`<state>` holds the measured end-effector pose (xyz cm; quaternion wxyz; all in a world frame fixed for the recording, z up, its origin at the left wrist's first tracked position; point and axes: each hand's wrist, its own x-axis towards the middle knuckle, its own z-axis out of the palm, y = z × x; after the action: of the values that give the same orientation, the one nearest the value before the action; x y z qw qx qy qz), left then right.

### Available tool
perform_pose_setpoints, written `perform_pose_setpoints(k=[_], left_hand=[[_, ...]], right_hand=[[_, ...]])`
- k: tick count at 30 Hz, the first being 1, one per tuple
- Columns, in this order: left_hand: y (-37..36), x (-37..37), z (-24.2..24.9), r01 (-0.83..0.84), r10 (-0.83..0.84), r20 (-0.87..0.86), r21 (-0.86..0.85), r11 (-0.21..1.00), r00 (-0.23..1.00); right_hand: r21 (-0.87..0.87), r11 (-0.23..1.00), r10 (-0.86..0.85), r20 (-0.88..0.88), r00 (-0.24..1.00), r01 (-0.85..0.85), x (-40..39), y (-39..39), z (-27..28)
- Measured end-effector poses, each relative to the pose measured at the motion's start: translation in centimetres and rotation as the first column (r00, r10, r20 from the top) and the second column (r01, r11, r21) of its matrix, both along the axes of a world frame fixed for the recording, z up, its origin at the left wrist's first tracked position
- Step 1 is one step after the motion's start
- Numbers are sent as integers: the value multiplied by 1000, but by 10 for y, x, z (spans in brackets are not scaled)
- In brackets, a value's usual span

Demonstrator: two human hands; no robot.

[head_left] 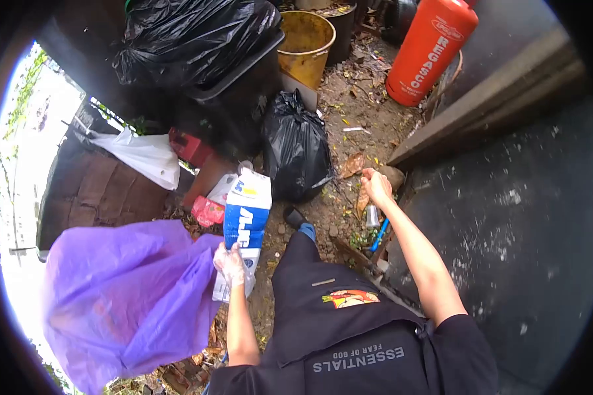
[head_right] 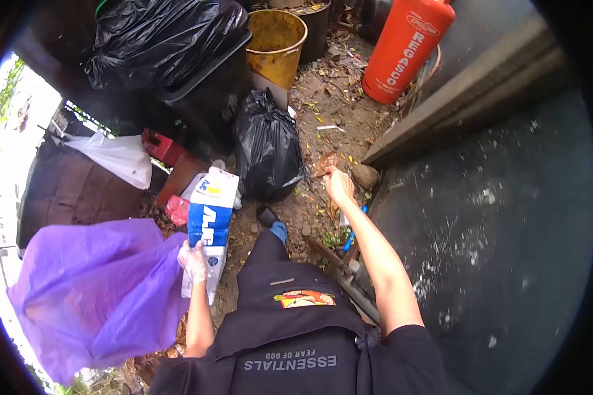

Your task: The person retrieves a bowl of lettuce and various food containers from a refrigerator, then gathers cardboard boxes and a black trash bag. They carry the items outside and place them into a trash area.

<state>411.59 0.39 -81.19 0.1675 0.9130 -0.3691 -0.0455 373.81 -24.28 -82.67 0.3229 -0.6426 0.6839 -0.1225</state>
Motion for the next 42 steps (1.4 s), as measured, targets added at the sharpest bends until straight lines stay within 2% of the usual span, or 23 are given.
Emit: perform_pose_setpoints(k=[1,4,6,7,10,14,16,18,20,21,25,26,28,29,30,32,34,36,37,38,39,41,42], left_hand=[[-7,5,-4,-23,25,-52,32,999,998],[-26,17,-17,-63,66,-55,48,997,996],[-35,21,-25,-113,114,-18,39,993,993],[-39,25,-26,-139,150,-90,114,984,985],[-54,31,-10,-189,249,-278,224,956,928],[-68,32,3,-321,410,-305,303,897,859],[-52,40,-24,-259,265,-129,65,964,955],[-9,63,-55,-410,457,-125,281,868,881],[-62,58,2,-222,280,-106,378,899,954],[-57,60,-5,-241,279,-112,271,932,954],[-55,73,-11,-222,288,-152,344,912,946],[-62,73,-7,-229,294,-148,348,909,944],[-83,73,1,-207,264,-140,328,922,954],[-88,72,2,-260,334,-149,375,890,931],[-85,74,-5,-278,352,-144,376,884,925],[-76,76,-19,-479,552,-263,294,827,791],[-73,78,-13,-464,528,-321,257,848,786],[-66,81,-11,-507,514,-526,173,844,677],[-67,79,-7,-463,496,-453,191,866,741],[-75,76,-4,-465,497,-465,192,864,733],[-83,73,1,-436,481,-330,206,876,812],[-71,67,-3,-415,435,-83,184,891,897],[-57,73,-12,-426,447,-85,188,885,891]], right_hand=[[23,999,34,-19,999,-34,15,-23,-4],[87,981,177,-56,983,-172,65,-93,-34],[147,970,203,-48,978,-194,100,-133,-45],[162,961,230,-6,973,-226,115,-153,-59],[107,977,173,115,978,-185,158,-213,-137],[153,980,122,29,992,-125,214,-287,-196],[4,977,214,-77,974,-214,231,-322,-249],[6,984,179,-82,981,-179,251,-344,-264],[108,991,98,-180,979,-79,268,-364,-288],[212,975,109,-192,975,-67,273,-373,-289],[457,888,159,-197,968,-53,287,-384,-296],[408,912,109,-160,981,-35,283,-383,-319],[403,913,147,-166,975,-69,273,-387,-320],[345,937,113,-160,981,-52,271,-382,-315],[329,939,156,-151,976,-100,269,-380,-312],[296,930,291,-229,929,-219,263,-371,-300],[247,917,375,-271,886,-313,256,-357,-291],[214,920,370,-209,905,-327,241,-342,-267],[189,957,251,-146,957,-222,234,-330,-253],[143,969,209,-27,978,-203,221,-320,-255],[199,973,106,77,991,-120,210,-309,-249],[302,953,-127,306,944,30,190,-282,-249],[353,930,-251,420,872,97,178,-263,-257]])
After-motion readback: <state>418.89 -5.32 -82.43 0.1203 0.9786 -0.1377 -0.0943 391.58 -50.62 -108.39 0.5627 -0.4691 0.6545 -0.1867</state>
